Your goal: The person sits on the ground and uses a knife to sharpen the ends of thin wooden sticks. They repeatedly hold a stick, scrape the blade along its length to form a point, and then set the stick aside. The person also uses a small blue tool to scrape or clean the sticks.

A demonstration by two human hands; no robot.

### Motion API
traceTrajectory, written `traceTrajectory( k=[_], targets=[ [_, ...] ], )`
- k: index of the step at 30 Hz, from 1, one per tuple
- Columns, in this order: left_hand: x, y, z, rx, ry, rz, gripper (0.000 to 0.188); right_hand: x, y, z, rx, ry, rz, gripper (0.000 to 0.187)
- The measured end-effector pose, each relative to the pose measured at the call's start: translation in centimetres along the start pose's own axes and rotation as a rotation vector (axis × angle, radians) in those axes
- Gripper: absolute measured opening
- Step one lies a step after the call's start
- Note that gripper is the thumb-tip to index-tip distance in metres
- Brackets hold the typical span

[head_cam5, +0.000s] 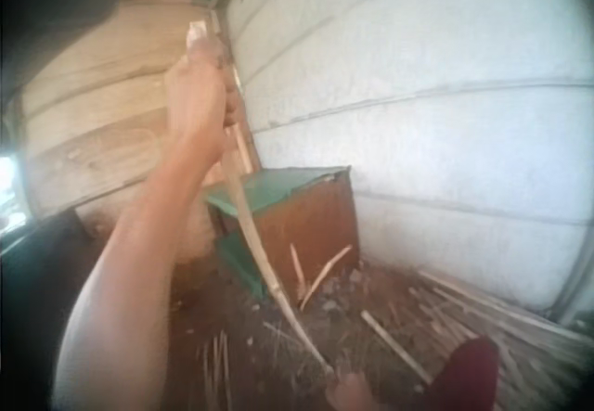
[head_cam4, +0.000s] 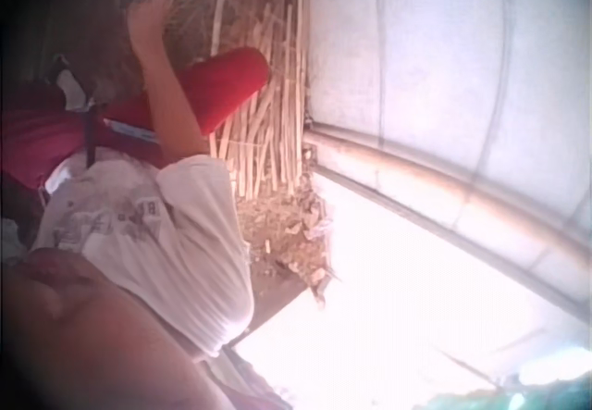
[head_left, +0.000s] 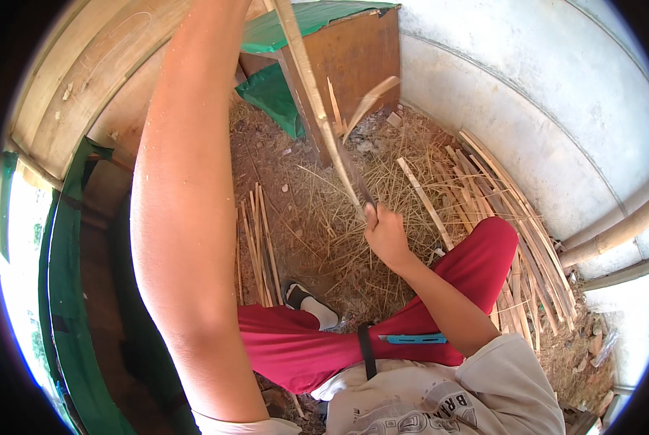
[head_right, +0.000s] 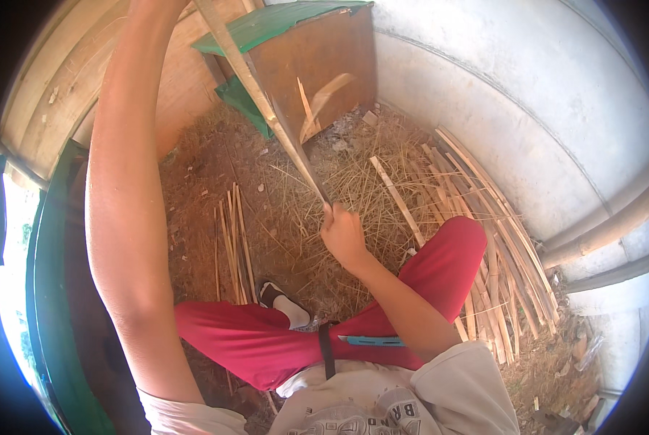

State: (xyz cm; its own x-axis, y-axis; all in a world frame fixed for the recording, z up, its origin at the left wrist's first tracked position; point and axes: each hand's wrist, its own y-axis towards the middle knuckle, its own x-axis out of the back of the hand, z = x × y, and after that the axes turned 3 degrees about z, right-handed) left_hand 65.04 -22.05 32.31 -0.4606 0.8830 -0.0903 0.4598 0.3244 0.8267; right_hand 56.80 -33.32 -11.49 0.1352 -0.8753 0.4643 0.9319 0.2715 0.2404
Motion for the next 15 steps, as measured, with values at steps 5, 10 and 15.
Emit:
traceTrajectory(
  k=[5, 10, 15],
  targets=[
    [1.7, 0.3, 0.2, 0.07, -0.011, -0.024, 0.052, -2.3, 0.1, -10.2, -0.402, -0.164, 0.374, 0.04],
    [1.3, 0.3, 0.6, -0.003, 0.035, -0.094, 0.053, -1.9, 0.3, -9.4, -0.29, -0.148, 0.326, 0.036],
    [2.2, -0.1, 1.4, -0.188, 0.153, -0.104, 0.052, -1.6, 0.4, -5.5, -0.185, -0.086, 0.206, 0.032]
  ],
)
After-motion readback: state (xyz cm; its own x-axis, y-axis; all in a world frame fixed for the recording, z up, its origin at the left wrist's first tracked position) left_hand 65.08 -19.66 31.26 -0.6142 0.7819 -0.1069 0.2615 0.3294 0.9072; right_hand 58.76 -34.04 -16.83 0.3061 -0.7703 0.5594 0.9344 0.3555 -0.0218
